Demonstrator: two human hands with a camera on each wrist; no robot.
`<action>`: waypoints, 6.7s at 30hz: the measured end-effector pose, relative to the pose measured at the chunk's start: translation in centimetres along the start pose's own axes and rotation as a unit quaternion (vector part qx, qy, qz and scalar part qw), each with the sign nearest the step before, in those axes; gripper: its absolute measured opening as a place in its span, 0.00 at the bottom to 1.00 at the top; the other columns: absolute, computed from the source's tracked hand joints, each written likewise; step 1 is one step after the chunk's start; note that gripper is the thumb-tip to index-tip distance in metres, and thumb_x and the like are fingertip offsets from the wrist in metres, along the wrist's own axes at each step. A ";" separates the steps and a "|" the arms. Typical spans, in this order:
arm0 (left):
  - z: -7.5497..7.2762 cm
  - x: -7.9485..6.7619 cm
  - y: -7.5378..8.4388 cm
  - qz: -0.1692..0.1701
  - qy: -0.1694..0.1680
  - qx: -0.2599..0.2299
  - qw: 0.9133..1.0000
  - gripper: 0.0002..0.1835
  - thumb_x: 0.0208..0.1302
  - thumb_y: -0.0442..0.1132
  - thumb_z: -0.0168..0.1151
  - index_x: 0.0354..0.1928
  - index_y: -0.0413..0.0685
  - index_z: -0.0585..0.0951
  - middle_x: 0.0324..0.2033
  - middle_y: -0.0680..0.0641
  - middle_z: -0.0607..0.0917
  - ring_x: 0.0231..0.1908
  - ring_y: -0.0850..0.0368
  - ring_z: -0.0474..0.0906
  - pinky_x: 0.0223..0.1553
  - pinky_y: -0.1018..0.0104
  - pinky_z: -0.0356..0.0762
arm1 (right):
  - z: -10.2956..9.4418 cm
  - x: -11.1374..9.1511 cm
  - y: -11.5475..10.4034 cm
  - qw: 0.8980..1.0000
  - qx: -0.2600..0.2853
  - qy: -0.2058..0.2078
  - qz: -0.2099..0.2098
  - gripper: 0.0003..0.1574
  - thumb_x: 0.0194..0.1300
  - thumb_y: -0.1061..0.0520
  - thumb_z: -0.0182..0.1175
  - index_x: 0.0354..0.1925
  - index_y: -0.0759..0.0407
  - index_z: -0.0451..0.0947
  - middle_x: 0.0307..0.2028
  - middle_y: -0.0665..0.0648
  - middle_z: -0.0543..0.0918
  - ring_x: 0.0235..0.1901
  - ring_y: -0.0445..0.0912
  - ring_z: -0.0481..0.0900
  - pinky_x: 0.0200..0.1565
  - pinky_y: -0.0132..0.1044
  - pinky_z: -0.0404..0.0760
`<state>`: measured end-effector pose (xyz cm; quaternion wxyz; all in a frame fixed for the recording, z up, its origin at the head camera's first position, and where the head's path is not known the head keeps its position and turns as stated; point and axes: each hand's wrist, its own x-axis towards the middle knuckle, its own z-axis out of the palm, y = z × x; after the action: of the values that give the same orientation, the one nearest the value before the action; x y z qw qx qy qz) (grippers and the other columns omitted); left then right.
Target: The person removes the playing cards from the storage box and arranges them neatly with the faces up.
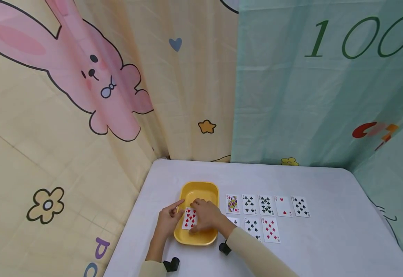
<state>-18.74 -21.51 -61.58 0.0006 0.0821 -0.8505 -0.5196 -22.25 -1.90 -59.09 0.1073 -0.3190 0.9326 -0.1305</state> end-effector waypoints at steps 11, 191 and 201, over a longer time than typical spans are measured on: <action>0.1 0.0 -0.1 0.011 0.005 0.003 1.000 0.20 0.68 0.39 0.70 0.60 0.64 0.85 0.28 0.53 0.70 0.22 0.62 0.62 0.18 0.73 0.61 | 0.9 0.3 -0.5 0.998 -0.066 -0.008 0.009 0.59 0.44 0.18 0.70 0.67 0.47 0.75 0.65 0.49 0.75 0.62 0.47 0.72 0.67 0.49 0.73; 0.0 -0.5 0.7 0.008 0.005 -0.005 1.000 0.21 0.68 0.38 0.70 0.61 0.62 0.85 0.28 0.51 0.68 0.28 0.57 0.65 0.25 0.72 0.62 | -6.7 -7.5 6.9 0.986 0.072 0.150 0.010 0.52 0.56 0.29 0.69 0.71 0.52 0.70 0.67 0.54 0.75 0.66 0.54 0.74 0.66 0.56 0.73; 0.1 -0.5 0.4 0.024 0.009 0.007 1.000 0.21 0.68 0.37 0.69 0.61 0.60 0.85 0.26 0.52 0.69 0.25 0.61 0.64 0.22 0.72 0.61 | -3.6 -3.4 2.9 0.992 0.070 0.098 -0.036 0.54 0.54 0.32 0.71 0.71 0.54 0.70 0.67 0.53 0.75 0.64 0.51 0.75 0.66 0.51 0.75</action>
<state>-18.30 -21.17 -61.23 0.0202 0.0665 -0.8559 -0.5125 -22.26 3.07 -56.24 0.0323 -0.3301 0.9150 -0.2296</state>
